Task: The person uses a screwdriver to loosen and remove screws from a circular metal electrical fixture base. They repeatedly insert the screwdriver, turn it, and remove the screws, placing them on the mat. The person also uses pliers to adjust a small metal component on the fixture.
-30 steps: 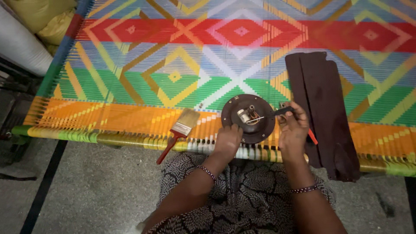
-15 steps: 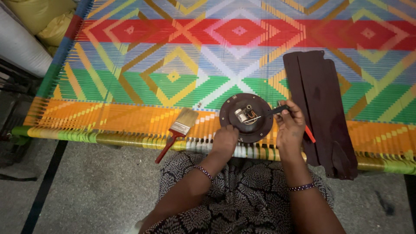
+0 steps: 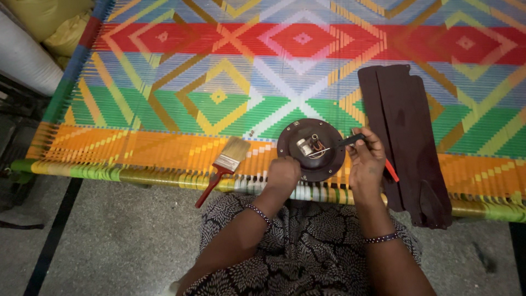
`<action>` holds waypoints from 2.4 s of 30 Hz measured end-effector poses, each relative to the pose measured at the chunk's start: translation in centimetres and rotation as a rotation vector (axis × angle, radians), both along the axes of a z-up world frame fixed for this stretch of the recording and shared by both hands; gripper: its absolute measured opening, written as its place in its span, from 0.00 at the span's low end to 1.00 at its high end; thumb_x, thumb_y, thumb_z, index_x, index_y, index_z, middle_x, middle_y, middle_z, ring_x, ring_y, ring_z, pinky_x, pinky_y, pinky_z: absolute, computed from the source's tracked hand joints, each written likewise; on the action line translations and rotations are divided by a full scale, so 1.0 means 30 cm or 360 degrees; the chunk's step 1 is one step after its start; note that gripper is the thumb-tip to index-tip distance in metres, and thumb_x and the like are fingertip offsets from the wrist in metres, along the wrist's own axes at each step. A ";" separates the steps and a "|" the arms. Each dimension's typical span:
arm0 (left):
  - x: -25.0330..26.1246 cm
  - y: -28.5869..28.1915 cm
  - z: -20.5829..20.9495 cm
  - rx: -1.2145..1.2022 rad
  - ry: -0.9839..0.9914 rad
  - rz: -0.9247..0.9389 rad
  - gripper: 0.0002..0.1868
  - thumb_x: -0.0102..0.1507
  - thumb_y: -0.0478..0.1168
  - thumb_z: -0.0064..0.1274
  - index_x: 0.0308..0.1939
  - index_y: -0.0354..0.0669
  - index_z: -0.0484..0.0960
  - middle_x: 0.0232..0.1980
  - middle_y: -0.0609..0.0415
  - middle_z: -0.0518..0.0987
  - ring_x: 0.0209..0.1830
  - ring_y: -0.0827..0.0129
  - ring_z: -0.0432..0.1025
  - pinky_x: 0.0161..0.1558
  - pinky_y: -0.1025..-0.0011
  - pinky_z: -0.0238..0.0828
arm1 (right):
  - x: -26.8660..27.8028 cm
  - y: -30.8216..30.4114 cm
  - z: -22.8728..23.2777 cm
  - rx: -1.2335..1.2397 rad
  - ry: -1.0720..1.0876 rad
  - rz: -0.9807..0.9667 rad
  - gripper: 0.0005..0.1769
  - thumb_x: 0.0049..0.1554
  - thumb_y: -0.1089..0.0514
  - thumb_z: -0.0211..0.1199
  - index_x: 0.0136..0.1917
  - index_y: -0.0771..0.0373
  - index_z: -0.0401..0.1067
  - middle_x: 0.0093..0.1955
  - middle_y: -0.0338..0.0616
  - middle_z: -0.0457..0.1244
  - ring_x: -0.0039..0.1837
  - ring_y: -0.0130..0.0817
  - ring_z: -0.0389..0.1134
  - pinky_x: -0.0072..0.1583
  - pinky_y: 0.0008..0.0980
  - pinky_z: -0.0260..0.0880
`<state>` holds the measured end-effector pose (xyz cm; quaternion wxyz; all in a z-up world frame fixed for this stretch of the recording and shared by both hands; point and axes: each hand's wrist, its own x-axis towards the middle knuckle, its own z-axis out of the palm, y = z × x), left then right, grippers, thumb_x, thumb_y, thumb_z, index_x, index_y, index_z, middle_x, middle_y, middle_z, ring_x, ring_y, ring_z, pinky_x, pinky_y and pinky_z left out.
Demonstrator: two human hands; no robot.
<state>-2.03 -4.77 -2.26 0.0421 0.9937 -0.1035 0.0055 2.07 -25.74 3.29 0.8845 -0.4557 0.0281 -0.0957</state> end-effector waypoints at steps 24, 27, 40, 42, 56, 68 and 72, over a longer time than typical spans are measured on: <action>0.130 0.370 0.000 -0.1987 0.0657 0.0910 0.08 0.66 0.36 0.52 0.48 0.47 0.83 0.44 0.58 0.83 0.38 0.76 0.76 0.41 0.76 0.79 | 0.009 -0.012 -0.054 0.0007 0.0078 0.0013 0.14 0.65 0.71 0.55 0.62 0.63 0.70 0.63 0.45 0.67 0.60 0.32 0.69 0.57 0.31 0.76; 0.142 0.404 -0.010 -0.1165 -0.0213 0.0562 0.08 0.58 0.39 0.63 0.42 0.51 0.88 0.44 0.50 0.81 0.37 0.65 0.76 0.41 0.65 0.75 | 0.005 -0.016 -0.063 -0.0006 0.0066 0.0034 0.15 0.65 0.71 0.54 0.63 0.64 0.71 0.64 0.46 0.67 0.61 0.32 0.70 0.58 0.31 0.75; 0.171 0.372 0.121 -0.0360 0.0183 0.0809 0.12 0.62 0.39 0.53 0.42 0.63 0.88 0.64 0.65 0.72 0.69 0.52 0.54 0.60 0.54 0.64 | -0.009 -0.020 -0.021 0.0056 0.0017 0.0020 0.15 0.65 0.70 0.57 0.64 0.62 0.71 0.63 0.44 0.67 0.59 0.31 0.70 0.59 0.31 0.75; 0.169 0.369 0.131 -0.0369 0.0266 0.0897 0.11 0.62 0.40 0.53 0.42 0.64 0.88 0.68 0.65 0.67 0.73 0.51 0.50 0.60 0.52 0.65 | -0.014 -0.022 -0.011 0.0049 -0.0031 0.0026 0.15 0.65 0.70 0.57 0.64 0.62 0.72 0.63 0.44 0.67 0.59 0.31 0.70 0.58 0.31 0.75; 0.167 0.412 0.005 -0.0290 -0.0274 0.0622 0.11 0.60 0.38 0.57 0.44 0.57 0.88 0.61 0.57 0.73 0.69 0.59 0.59 0.68 0.47 0.46 | -0.015 -0.014 0.020 0.0094 -0.0088 0.0093 0.14 0.65 0.71 0.58 0.63 0.63 0.72 0.63 0.46 0.68 0.60 0.32 0.71 0.59 0.32 0.76; -0.076 0.108 0.135 -0.1490 -0.0027 0.0492 0.16 0.56 0.38 0.65 0.49 0.49 0.86 0.47 0.53 0.83 0.47 0.60 0.78 0.52 0.62 0.72 | -0.085 0.026 0.126 -0.1356 -0.0380 0.0488 0.19 0.57 0.66 0.67 0.62 0.62 0.78 0.55 0.43 0.66 0.58 0.32 0.67 0.59 0.30 0.69; -0.155 0.026 0.144 -0.1264 -0.0181 0.0499 0.15 0.51 0.37 0.66 0.43 0.50 0.88 0.42 0.50 0.81 0.45 0.53 0.75 0.47 0.56 0.71 | -0.092 0.055 0.147 -0.1535 -0.0539 0.0503 0.18 0.56 0.63 0.68 0.60 0.59 0.79 0.55 0.42 0.67 0.57 0.31 0.67 0.57 0.30 0.68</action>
